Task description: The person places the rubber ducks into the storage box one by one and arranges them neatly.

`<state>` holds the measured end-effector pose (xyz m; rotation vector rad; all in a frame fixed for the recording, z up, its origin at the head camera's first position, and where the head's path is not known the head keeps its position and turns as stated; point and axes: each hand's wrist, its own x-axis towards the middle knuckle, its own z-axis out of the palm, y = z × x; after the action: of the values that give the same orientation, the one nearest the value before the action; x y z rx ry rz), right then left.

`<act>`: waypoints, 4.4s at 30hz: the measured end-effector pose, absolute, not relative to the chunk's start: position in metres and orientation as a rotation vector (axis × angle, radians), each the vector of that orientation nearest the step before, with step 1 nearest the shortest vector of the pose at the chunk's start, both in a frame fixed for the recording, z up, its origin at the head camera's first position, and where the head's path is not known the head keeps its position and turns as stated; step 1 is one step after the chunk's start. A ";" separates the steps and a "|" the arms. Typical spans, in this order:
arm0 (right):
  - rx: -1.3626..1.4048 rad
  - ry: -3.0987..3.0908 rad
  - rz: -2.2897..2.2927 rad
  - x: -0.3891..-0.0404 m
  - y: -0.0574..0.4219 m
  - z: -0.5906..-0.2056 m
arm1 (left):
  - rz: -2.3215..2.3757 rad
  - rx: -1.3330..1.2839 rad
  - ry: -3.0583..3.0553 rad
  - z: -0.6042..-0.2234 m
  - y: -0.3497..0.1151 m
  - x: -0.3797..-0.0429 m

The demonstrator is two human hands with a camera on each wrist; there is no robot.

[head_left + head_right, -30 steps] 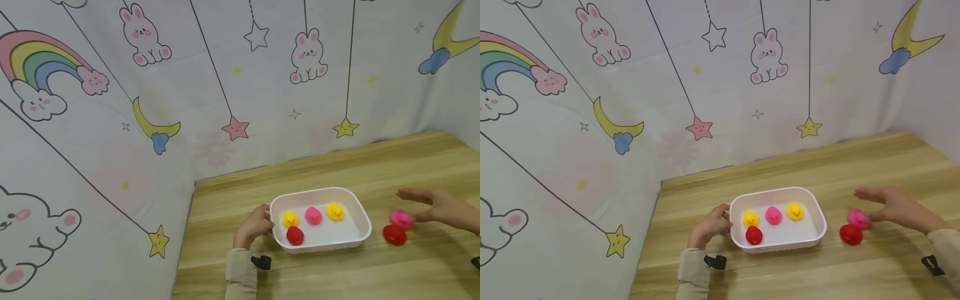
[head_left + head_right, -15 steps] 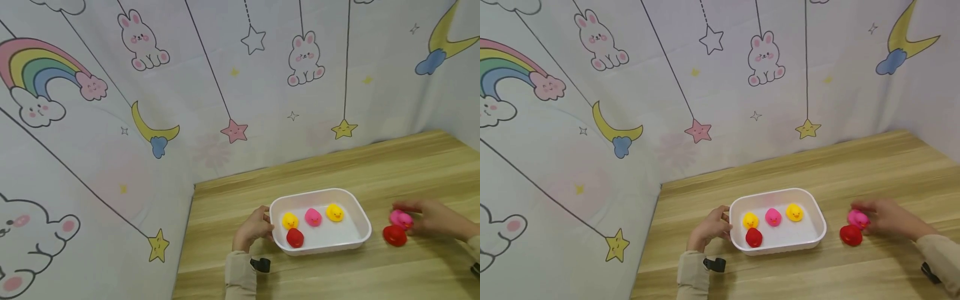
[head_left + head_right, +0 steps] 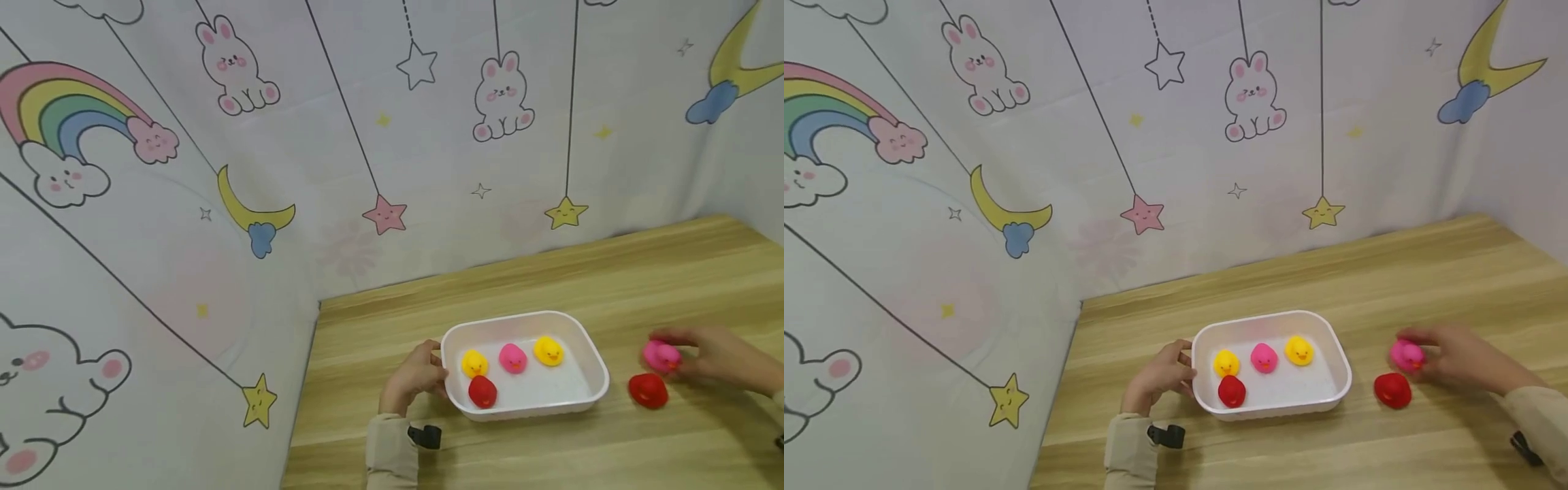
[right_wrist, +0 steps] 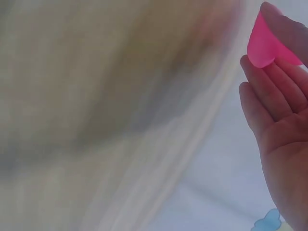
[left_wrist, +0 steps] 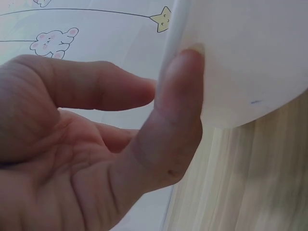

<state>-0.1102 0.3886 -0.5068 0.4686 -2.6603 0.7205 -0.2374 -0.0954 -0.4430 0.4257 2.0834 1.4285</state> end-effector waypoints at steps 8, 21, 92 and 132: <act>0.369 -2.738 0.670 -0.118 0.384 -0.484 | 1.378 0.448 2.112 -0.444 -0.098 -0.243; 0.214 -2.764 0.967 -0.130 0.349 -0.443 | 1.453 0.413 2.031 -0.448 -0.092 -0.241; 0.953 -2.870 0.736 -0.176 0.173 -0.469 | 1.461 0.400 2.027 -0.447 -0.096 -0.241; 0.396 -2.668 0.728 -0.110 0.267 -0.454 | 1.460 0.392 2.012 -0.450 -0.097 -0.240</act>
<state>-0.1100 0.2666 -0.4535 0.3957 -2.6683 0.7278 -0.2404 -0.0975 -0.4503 0.3921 2.0117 1.4600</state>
